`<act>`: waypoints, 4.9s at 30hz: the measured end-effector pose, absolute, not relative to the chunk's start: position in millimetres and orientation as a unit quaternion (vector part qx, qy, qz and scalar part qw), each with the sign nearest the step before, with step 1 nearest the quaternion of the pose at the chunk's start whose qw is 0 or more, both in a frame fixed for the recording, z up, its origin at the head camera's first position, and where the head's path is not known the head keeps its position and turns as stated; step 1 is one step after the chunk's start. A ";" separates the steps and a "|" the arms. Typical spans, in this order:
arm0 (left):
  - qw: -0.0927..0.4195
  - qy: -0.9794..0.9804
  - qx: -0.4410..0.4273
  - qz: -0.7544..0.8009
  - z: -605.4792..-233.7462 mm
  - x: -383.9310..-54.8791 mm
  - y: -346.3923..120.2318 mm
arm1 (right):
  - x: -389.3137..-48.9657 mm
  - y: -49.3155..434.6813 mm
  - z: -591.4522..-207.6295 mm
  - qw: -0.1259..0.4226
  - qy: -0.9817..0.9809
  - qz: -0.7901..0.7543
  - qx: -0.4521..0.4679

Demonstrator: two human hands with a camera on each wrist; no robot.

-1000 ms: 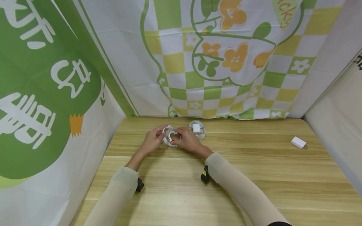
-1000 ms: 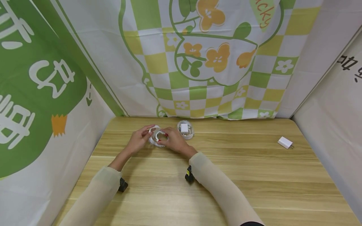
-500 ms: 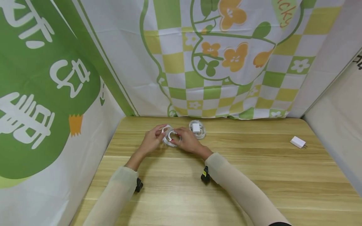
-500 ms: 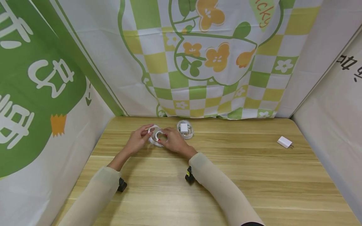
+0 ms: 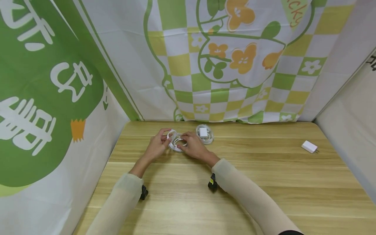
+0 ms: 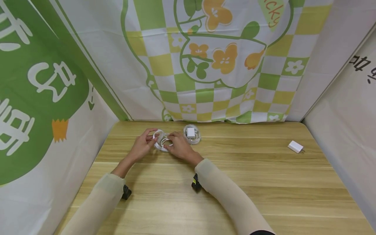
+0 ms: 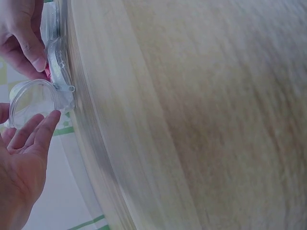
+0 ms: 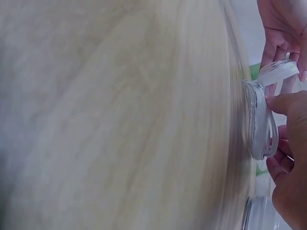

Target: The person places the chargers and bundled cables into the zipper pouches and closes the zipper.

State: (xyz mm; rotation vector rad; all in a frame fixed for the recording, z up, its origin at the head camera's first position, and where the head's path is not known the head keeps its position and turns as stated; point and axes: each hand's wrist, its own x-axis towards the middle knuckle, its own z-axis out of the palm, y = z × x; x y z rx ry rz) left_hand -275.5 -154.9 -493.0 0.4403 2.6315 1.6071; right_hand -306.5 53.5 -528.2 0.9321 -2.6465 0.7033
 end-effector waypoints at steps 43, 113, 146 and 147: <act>0.004 0.867 0.154 0.474 -504.2 -284.7 -152.1 | -302.7 82.8 -509.7 0.131 -0.878 0.323 0.330; 0.004 0.875 0.159 0.457 -506.8 -285.2 -157.6 | -266.3 262.6 -459.6 0.174 -0.879 0.232 0.378; -0.005 0.875 0.159 0.457 -508.4 -283.9 -158.0 | -258.5 364.2 -460.2 0.139 -0.918 0.189 0.318; -0.005 0.875 0.159 0.457 -508.2 -283.6 -158.0 | -258.1 367.2 -460.4 0.134 -0.921 0.189 0.314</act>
